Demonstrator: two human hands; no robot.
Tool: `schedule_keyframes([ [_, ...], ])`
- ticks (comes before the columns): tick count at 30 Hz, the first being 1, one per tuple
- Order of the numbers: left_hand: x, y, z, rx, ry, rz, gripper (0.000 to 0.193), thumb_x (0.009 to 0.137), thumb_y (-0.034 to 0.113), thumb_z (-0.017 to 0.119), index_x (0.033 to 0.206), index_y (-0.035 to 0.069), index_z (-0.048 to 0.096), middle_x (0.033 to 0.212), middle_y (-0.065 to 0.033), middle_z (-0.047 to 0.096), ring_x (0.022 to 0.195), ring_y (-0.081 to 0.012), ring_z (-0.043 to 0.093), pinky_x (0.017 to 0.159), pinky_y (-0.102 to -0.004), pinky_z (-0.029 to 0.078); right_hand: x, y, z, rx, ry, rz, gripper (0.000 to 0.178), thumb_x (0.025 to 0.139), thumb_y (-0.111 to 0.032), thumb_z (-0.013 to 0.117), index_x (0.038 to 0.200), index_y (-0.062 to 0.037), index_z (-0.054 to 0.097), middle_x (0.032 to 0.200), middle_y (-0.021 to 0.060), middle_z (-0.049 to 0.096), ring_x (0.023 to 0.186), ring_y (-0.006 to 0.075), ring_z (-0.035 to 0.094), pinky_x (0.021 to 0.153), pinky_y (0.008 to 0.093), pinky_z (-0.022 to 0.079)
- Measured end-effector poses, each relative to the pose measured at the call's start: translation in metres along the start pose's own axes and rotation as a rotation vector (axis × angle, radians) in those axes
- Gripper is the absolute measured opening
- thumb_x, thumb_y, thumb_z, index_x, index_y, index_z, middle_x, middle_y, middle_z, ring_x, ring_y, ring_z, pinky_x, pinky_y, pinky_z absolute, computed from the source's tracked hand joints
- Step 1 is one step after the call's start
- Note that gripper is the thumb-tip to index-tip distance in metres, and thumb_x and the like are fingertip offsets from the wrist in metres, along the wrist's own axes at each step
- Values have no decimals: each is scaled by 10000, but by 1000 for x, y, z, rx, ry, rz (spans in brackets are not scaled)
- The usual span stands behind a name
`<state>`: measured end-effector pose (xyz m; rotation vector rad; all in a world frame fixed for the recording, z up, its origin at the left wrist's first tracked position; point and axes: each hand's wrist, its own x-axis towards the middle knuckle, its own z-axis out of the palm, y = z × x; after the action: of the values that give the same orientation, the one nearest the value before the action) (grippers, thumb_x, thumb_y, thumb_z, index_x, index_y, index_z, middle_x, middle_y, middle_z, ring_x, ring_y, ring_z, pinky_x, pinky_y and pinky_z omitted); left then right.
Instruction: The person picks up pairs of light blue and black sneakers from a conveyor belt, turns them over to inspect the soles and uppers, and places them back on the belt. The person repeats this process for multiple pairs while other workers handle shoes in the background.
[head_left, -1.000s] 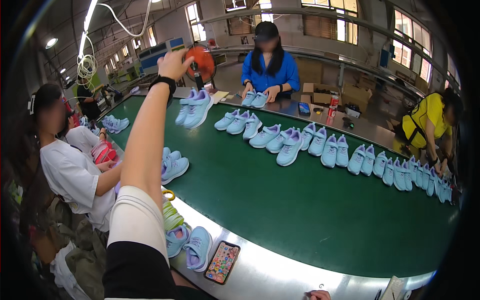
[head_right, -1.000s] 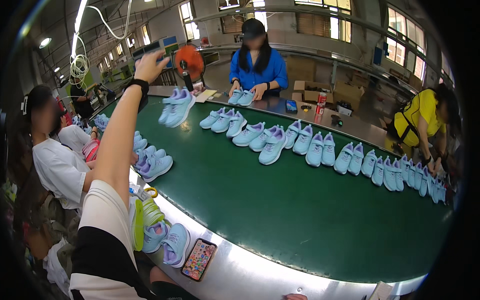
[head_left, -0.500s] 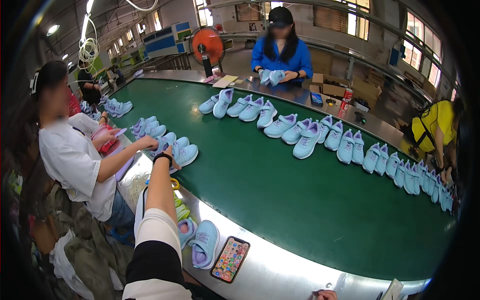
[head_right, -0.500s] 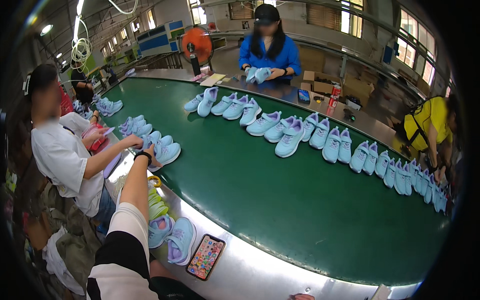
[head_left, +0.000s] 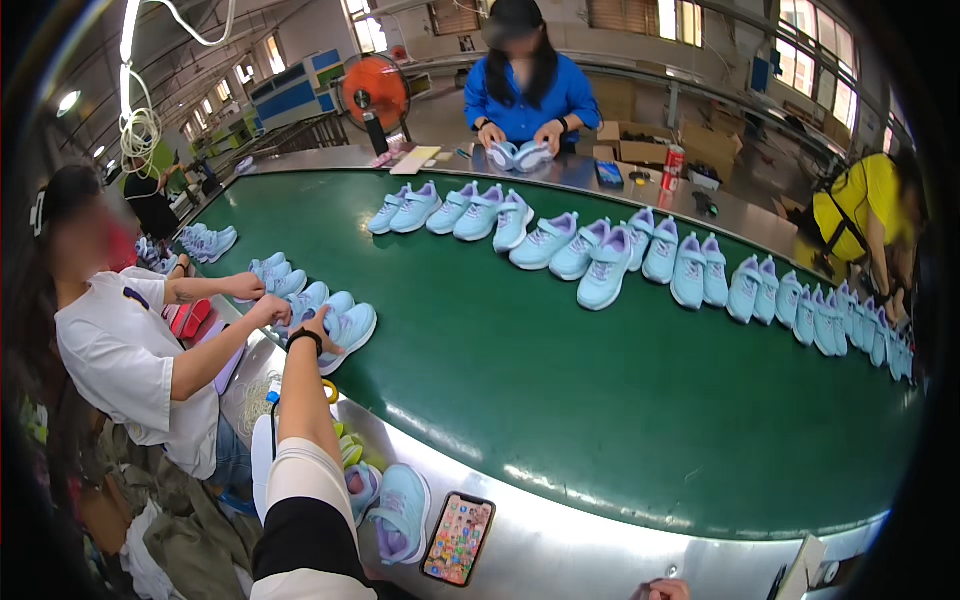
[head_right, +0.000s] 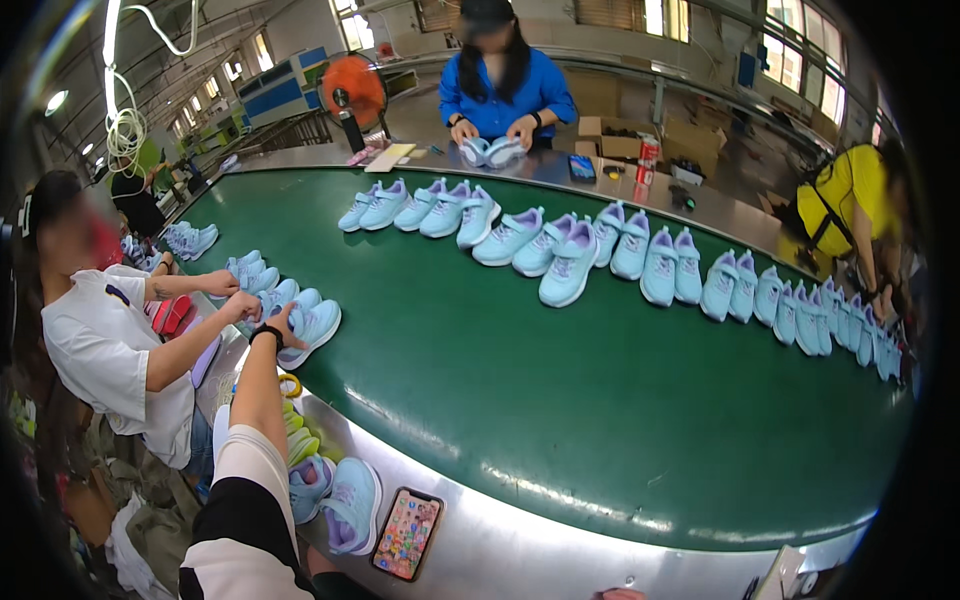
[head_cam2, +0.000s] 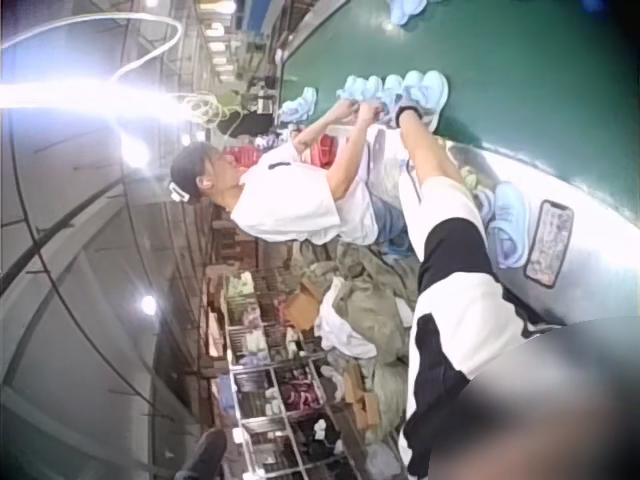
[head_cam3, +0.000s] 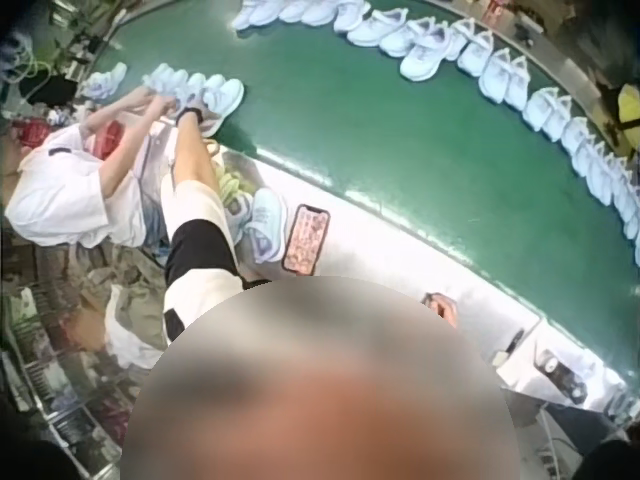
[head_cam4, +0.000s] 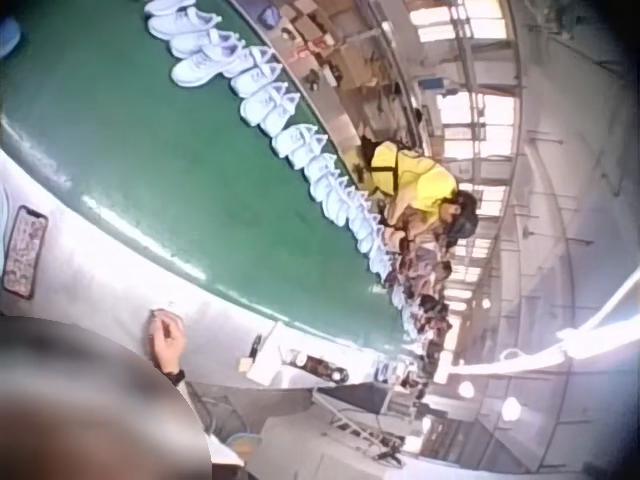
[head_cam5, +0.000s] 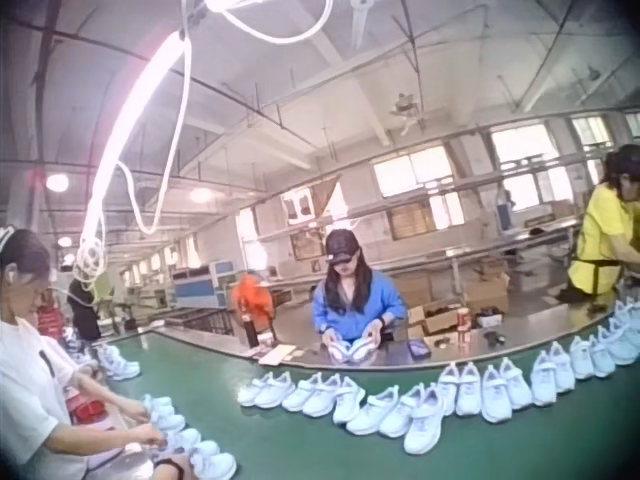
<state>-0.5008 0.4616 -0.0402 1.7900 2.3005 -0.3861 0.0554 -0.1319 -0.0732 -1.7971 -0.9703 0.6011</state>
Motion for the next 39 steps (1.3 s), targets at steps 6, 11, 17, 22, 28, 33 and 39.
schedule_keyframes([
  [6,-59,80,-32,-261,238,288,762,571,319,869,1268,119,635,1200,-165,677,1122,-309,644,944,-364,517,2,7,13,-17,98,-123,39,811,7,668,841,3,692,848,92,651,722,164,585,646,266,467],
  [11,-138,129,-31,-457,516,805,286,680,119,718,947,53,642,727,-157,654,699,-336,657,687,-422,528,2,19,21,-17,76,-159,15,800,-44,682,797,-38,695,811,83,691,777,237,609,693,334,479],
  [17,-173,140,27,-176,331,397,697,719,630,757,973,-17,694,990,-226,707,940,-369,688,799,-426,548,2,23,29,140,15,-152,73,787,-5,670,839,-22,717,868,85,694,829,212,622,741,312,505],
  [22,-163,154,58,-164,232,133,717,724,606,751,1187,64,668,1249,-169,652,1176,-334,614,1002,-428,478,3,19,35,208,29,-128,58,795,-14,672,834,-20,715,856,83,692,814,205,624,728,305,501],
  [28,-207,180,21,-148,227,404,418,674,376,762,937,51,746,1008,-181,719,963,-347,687,830,-399,564,2,15,38,94,37,-103,38,810,-40,679,832,-21,704,844,78,689,797,203,616,739,307,489],
  [33,-370,166,48,-565,-29,727,290,787,298,742,828,12,714,750,-101,707,711,-223,676,652,-334,524,2,2,37,72,-103,-48,227,818,-104,715,1029,-23,694,987,89,673,882,201,602,806,311,483],
  [39,-511,143,140,-891,-269,805,552,852,304,759,1227,-19,515,1011,-126,577,831,-184,566,715,-315,502,-33,-23,40,42,-219,-99,662,851,-230,751,1385,15,445,1194,147,544,1048,218,538,899,327,461],
])
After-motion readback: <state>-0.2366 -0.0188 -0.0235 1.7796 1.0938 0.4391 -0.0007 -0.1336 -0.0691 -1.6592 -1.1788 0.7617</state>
